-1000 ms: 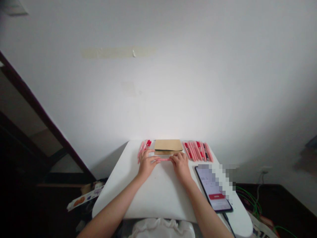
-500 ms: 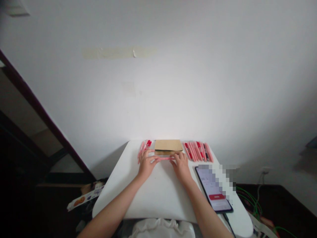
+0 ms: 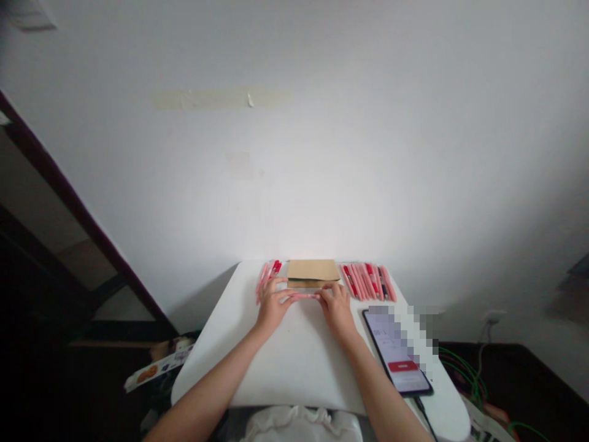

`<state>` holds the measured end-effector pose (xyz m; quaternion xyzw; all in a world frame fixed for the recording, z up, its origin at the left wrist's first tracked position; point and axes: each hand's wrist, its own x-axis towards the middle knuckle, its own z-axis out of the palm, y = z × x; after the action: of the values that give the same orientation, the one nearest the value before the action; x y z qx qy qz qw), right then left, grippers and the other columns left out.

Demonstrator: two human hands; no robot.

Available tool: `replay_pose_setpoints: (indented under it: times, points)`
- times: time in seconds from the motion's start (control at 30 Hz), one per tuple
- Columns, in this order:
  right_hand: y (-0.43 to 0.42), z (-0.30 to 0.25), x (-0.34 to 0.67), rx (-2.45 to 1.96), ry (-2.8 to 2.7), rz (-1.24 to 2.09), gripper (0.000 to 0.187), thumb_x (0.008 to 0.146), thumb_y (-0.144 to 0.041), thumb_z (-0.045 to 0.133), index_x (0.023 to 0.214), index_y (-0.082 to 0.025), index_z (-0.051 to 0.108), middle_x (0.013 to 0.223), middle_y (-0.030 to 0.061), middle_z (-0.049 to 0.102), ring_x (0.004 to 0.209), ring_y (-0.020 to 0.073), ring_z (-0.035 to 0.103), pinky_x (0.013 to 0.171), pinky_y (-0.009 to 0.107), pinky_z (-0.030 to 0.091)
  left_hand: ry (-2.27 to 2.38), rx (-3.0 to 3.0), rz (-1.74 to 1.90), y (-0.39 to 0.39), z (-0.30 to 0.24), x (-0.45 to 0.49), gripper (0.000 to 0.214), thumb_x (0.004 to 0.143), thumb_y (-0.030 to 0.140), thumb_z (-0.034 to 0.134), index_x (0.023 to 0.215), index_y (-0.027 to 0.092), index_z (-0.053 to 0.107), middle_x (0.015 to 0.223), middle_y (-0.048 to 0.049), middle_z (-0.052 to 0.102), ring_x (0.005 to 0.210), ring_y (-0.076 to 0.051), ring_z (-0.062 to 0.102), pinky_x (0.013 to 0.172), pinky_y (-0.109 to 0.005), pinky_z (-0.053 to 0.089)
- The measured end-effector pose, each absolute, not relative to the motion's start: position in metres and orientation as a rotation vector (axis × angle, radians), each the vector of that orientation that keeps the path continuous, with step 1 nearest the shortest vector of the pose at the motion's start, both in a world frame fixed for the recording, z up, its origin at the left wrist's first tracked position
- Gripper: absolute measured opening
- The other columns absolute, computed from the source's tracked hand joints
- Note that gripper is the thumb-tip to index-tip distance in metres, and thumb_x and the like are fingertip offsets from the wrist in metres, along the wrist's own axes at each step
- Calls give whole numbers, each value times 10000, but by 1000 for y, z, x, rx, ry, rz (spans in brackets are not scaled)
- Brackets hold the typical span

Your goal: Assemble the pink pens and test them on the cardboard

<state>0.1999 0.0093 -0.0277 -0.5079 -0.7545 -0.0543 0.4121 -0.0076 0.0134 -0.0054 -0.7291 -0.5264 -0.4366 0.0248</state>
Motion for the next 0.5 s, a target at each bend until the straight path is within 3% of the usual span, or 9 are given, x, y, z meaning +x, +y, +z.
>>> replay_pose_setpoints:
  times: [0.17,0.5]
  points:
    - [10,-29,200,-1272,-1899,-81,218,956,-326,518,1117,-244,640,1077,96,608,1007,260,527,851,408,446,-1638,-2260,-1354,14,-5,-8,78,758,324,776,836,322,788,1114,-52,651,1135,-247,549,1062,-531,397]
    - [10,-26,200,-1260,-1886,-111,185,962,-335,503,970,-251,668,1023,86,620,960,247,540,834,398,447,-1639,-2275,-1363,14,-8,-7,90,745,314,787,835,323,786,1139,-52,656,1144,-255,553,1052,-531,415]
